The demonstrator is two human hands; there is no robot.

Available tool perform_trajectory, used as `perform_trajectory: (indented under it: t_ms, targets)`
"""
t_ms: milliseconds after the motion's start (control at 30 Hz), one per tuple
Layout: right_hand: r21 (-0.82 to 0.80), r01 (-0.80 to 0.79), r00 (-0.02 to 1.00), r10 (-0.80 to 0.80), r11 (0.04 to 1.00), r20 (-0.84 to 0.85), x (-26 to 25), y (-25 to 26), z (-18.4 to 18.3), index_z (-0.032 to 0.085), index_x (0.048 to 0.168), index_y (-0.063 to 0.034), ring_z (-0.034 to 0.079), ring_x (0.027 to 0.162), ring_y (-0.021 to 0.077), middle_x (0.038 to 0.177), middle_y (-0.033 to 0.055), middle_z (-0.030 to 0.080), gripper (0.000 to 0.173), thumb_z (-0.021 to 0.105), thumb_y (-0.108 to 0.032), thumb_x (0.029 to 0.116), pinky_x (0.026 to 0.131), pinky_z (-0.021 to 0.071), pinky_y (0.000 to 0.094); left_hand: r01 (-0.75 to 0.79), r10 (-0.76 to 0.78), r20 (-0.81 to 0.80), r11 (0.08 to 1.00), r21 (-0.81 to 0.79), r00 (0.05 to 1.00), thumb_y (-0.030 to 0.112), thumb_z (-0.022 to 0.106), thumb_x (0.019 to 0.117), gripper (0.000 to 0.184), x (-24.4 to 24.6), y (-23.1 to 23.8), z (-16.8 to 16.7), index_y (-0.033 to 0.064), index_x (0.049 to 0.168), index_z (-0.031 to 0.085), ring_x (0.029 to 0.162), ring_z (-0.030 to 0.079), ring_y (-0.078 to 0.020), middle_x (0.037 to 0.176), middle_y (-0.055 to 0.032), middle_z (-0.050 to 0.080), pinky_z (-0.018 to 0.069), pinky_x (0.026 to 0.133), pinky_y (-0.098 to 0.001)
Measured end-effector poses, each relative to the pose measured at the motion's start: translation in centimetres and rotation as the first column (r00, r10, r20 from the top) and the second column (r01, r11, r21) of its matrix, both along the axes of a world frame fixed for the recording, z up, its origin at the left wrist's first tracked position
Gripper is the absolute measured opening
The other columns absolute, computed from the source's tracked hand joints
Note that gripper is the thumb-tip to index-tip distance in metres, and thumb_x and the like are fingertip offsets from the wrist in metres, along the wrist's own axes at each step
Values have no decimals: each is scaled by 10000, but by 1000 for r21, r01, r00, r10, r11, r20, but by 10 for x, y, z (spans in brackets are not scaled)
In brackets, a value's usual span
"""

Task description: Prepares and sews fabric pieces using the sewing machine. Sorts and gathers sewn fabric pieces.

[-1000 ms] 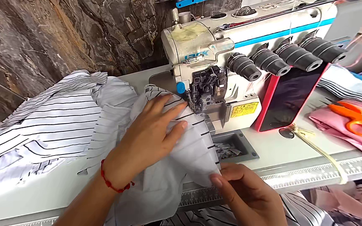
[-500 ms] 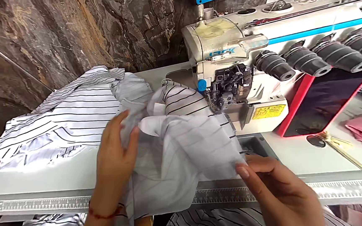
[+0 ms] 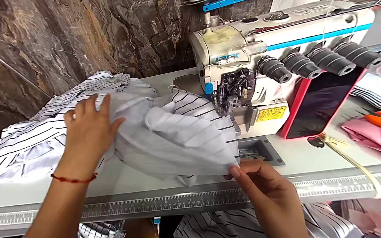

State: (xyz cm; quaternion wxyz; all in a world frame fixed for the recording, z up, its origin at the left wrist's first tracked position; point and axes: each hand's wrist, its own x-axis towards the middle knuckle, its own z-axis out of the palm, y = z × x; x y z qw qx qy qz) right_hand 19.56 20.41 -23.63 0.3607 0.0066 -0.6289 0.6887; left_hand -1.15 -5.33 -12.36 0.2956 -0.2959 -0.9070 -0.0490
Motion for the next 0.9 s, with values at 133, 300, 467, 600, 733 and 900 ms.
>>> perform_trajectory:
  t_ms: [133,300,467,600,733,900]
  targets:
    - [32,19,1000,-19,999,2,-3,0,-2,709,939,-160,697,842,-11,935,-114,716,37,690,-141,964,783,610,184,397,-406,50,908,132,913,283,488,1059,418,46,71,-10,16,1340,645,1260,620,-309,1357,-143,653,480,1051,-523]
    - [56,20,1000,-20,998,2,-3,5,0,706,937,-166,700,849,-12,936,-118,720,33,695,-144,960,788,610,184,547,-559,157,829,114,814,321,516,1035,356,41,108,-24,60,1164,723,1075,650,-294,1142,-115,689,522,908,-487]
    - [36,8,1000,-8,999,-5,-4,3,0,704,939,-153,701,850,-11,941,-110,723,30,697,-131,957,795,608,181,582,-634,203,769,262,746,175,552,1026,185,33,112,-8,40,1021,678,913,648,-153,955,-51,680,525,830,-349]
    - [22,1,999,0,1000,-37,-6,0,1,700,943,-145,702,856,-5,940,-96,724,27,692,-140,968,797,609,186,706,-722,4,677,210,691,147,541,1041,174,34,124,17,23,993,654,687,562,-21,800,-14,624,464,627,-139]
    - [-14,16,998,-17,1000,-52,-7,-4,0,695,941,-127,705,846,5,934,-74,725,37,686,-144,972,786,612,192,810,-800,-195,585,-48,567,167,593,1023,211,12,144,16,15,941,712,796,672,-237,841,-123,699,514,723,-348]
    - [-50,25,999,-27,998,-39,-2,-6,-2,684,945,-130,709,855,5,947,-77,728,45,669,-147,984,785,615,199,787,-795,48,606,110,605,177,641,980,167,12,154,-12,45,957,741,827,690,-146,882,-68,720,560,774,-267]
